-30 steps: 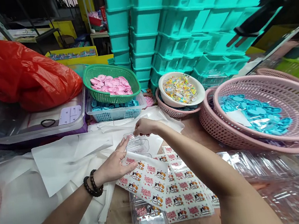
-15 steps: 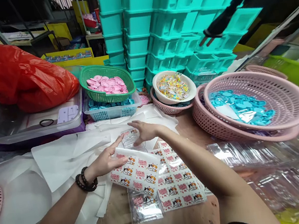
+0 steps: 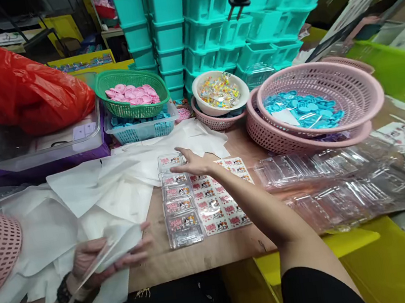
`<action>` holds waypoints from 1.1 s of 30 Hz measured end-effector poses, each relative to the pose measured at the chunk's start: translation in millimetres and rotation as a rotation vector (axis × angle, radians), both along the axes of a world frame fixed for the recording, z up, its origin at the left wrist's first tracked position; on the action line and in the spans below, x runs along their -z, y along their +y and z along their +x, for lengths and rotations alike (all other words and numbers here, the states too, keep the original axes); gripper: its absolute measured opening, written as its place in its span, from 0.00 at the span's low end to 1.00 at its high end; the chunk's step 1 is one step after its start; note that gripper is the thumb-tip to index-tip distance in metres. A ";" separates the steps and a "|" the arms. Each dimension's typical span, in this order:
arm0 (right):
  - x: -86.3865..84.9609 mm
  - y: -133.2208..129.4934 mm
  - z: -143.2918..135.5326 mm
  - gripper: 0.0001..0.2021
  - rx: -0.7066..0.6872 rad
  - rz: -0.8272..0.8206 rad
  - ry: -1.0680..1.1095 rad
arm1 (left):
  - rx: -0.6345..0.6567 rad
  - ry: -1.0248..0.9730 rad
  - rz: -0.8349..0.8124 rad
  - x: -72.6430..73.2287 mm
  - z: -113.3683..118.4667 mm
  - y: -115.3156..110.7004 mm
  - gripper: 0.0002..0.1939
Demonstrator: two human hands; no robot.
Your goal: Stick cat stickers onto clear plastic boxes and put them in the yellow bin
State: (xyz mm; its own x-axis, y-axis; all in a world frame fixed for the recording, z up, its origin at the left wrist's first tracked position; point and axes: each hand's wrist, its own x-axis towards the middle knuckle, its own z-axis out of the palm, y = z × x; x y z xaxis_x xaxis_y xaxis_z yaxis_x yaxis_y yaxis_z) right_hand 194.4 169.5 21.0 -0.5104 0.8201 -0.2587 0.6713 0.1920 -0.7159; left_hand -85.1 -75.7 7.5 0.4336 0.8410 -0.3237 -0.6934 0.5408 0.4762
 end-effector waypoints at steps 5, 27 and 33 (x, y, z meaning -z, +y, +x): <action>18.0 -17.6 -8.3 0.47 0.215 -0.035 0.120 | 0.037 -0.125 -0.067 26.6 54.3 -20.4 0.17; 16.9 -52.2 -35.9 0.47 0.375 -0.199 0.445 | -0.130 -0.074 -0.007 14.1 92.8 -1.8 0.14; 15.1 -53.1 -38.3 0.53 0.414 -0.255 0.556 | -0.105 -0.098 0.037 1.6 86.7 -0.4 0.13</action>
State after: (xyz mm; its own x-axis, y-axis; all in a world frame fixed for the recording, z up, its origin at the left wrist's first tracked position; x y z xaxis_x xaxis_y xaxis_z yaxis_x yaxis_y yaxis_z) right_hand 156.1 116.5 5.9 -0.2831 0.9232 -0.2599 0.1775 -0.2159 -0.9601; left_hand 1.5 -76.1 5.9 0.3704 0.8939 -0.2524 -0.7895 0.4461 0.4215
